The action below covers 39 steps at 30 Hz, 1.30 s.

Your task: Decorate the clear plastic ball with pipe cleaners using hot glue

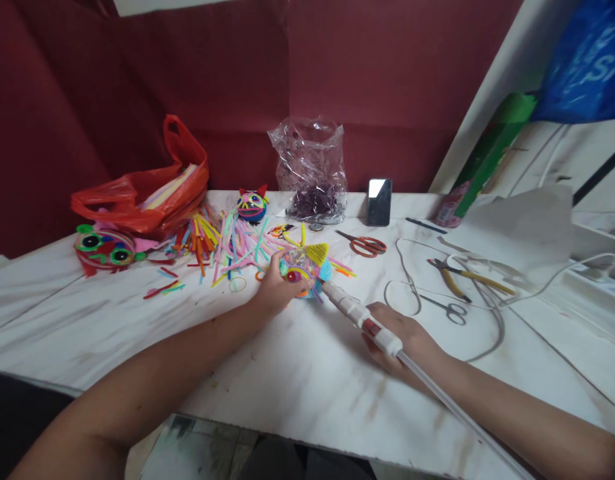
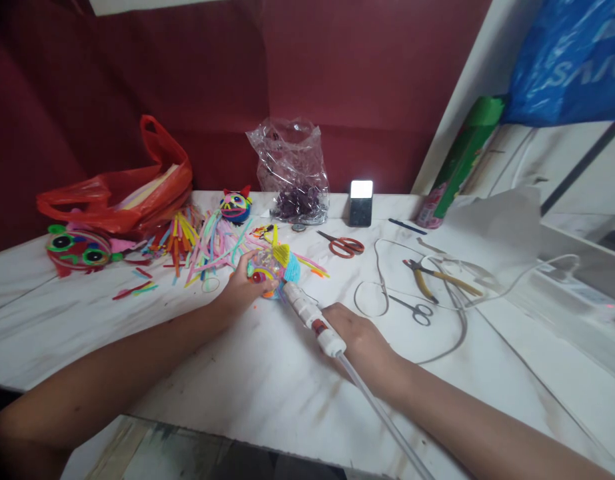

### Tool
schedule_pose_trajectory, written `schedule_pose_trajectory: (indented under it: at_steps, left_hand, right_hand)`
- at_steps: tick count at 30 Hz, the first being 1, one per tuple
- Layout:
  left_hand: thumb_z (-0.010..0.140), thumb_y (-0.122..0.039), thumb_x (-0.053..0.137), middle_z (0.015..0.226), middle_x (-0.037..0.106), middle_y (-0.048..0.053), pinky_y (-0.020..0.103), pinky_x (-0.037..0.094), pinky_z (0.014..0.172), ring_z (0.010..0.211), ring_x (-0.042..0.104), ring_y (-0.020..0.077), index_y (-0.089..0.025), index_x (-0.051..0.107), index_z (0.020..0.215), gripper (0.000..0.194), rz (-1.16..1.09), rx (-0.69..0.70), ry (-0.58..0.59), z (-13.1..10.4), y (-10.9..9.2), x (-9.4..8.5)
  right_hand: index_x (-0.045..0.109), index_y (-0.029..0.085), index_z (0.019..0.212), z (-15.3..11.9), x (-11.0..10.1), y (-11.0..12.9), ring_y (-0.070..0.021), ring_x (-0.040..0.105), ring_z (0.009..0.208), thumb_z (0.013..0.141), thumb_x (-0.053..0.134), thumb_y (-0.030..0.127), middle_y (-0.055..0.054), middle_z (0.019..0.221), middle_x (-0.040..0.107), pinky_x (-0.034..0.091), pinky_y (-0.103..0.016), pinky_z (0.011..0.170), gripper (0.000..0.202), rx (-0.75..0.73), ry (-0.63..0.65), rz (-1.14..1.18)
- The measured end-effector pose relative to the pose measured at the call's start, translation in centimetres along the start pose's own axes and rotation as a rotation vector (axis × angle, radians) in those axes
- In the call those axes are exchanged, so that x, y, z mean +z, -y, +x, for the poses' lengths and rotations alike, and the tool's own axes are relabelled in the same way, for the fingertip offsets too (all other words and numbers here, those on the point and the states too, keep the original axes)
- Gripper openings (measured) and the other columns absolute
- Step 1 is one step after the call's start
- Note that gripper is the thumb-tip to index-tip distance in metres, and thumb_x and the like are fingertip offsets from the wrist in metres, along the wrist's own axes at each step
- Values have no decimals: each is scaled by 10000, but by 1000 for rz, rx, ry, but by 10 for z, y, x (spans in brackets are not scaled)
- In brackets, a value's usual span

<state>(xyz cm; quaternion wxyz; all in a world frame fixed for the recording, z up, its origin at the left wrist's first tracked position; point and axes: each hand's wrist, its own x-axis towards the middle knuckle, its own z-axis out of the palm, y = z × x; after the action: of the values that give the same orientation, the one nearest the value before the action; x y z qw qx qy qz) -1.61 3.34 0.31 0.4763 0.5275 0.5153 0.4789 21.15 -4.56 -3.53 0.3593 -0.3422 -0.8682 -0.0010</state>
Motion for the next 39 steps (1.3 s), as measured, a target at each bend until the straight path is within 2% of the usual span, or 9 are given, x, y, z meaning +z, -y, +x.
schedule_pose_trajectory:
  at_steps: [16,21,31,35,39]
  left_hand:
    - [517,-184,801,961,658,40,298,530,744,844,643,192,-222,453,1268,829,-22,-4,-2,0,0,1]
    - [509,-176,797,963,653,37,297,529,735,845,644,192,-237,465,1253,817,-18,6,-9,1,1,0]
    - [539,-241,790,990,647,34,290,532,723,804,633,161,-243,451,1279,814,47,36,-3,6,9,-2]
    - [544,-227,786,987,646,35,288,534,742,818,640,161,-234,438,1277,812,-5,40,19,7,10,-2]
    - [546,-208,787,963,647,23,292,538,752,805,648,154,-247,423,1286,826,-71,34,50,9,12,-2]
  right_hand:
    - [466,216,891,2,3,-1,-150,582,667,803,466,114,-38,771,582,473,-244,557,135,8,-39,-5]
    - [453,225,827,4,3,1,-136,547,582,801,457,128,-12,704,542,433,-231,497,101,8,-89,17]
    - [468,222,795,4,1,1,-138,553,575,777,470,126,-16,687,559,433,-232,505,98,30,-42,53]
    - [463,222,799,4,2,1,-141,557,583,778,465,127,-17,689,556,438,-236,509,98,39,-32,58]
    - [454,224,779,3,6,0,-142,543,557,781,454,130,-15,673,542,417,-239,487,94,52,-82,32]
